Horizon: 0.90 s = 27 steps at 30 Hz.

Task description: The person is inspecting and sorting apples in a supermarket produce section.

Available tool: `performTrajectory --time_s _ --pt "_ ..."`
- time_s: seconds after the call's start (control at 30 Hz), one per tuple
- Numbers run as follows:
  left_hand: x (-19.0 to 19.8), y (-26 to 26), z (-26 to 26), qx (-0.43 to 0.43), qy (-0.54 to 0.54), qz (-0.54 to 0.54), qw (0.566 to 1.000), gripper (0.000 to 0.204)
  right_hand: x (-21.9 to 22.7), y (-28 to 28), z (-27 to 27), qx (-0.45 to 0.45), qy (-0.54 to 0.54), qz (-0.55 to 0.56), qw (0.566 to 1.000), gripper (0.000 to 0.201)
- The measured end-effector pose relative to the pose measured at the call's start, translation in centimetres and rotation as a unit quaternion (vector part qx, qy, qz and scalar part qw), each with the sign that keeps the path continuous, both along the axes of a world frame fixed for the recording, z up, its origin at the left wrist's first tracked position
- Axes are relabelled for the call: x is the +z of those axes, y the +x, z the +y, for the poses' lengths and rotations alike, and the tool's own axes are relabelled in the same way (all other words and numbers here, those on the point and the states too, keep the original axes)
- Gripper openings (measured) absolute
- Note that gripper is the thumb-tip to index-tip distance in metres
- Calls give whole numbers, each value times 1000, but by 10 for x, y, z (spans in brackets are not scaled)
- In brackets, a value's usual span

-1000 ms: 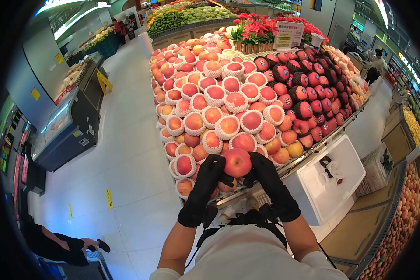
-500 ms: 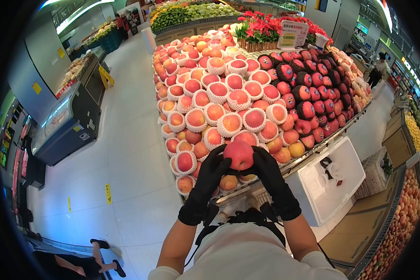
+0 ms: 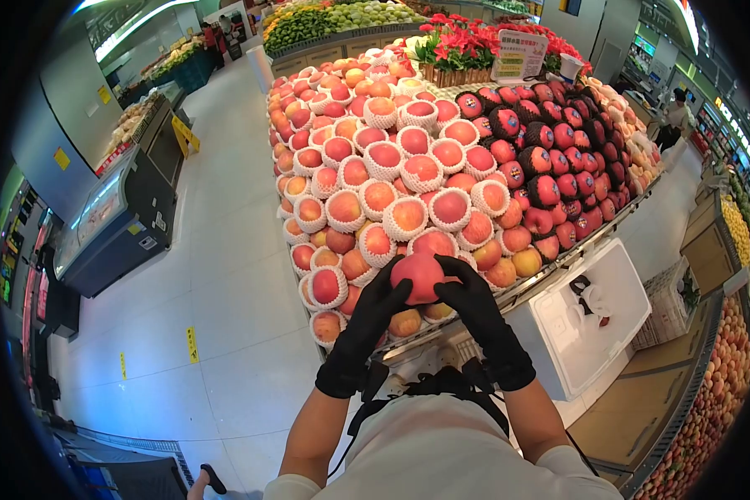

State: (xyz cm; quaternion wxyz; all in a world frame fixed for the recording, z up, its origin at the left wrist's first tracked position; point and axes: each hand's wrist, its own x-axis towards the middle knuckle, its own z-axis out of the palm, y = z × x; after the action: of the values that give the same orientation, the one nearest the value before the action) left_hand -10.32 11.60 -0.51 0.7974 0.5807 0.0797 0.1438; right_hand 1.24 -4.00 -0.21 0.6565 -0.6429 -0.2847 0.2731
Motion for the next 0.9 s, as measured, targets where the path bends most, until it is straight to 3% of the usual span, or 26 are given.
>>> performTrajectory --time_s 0.23,0.33,0.4,0.47,0.53,0.63,0.9 --pt "4 0 -4 -16 -108 6 994 47 0 2 -5 5 23 36 999 50" --pt "6 0 -1 -37 -62 3 997 43 -4 4 -8 4 18 52 998 49" --pt "13 -2 -6 -31 -88 19 995 44 -1 5 -11 14 14 71 997 49" --pt "10 1 -6 -5 -42 15 999 51 -1 6 -12 17 20 64 998 48" --pt "-1 8 -1 42 76 -8 996 65 -6 8 -10 12 34 31 999 48" --pt "-4 9 -4 39 152 -50 986 81 -9 10 -9 15 34 24 999 46" --pt "6 6 -9 10 192 -28 981 77 -12 6 -7 27 66 70 995 42"
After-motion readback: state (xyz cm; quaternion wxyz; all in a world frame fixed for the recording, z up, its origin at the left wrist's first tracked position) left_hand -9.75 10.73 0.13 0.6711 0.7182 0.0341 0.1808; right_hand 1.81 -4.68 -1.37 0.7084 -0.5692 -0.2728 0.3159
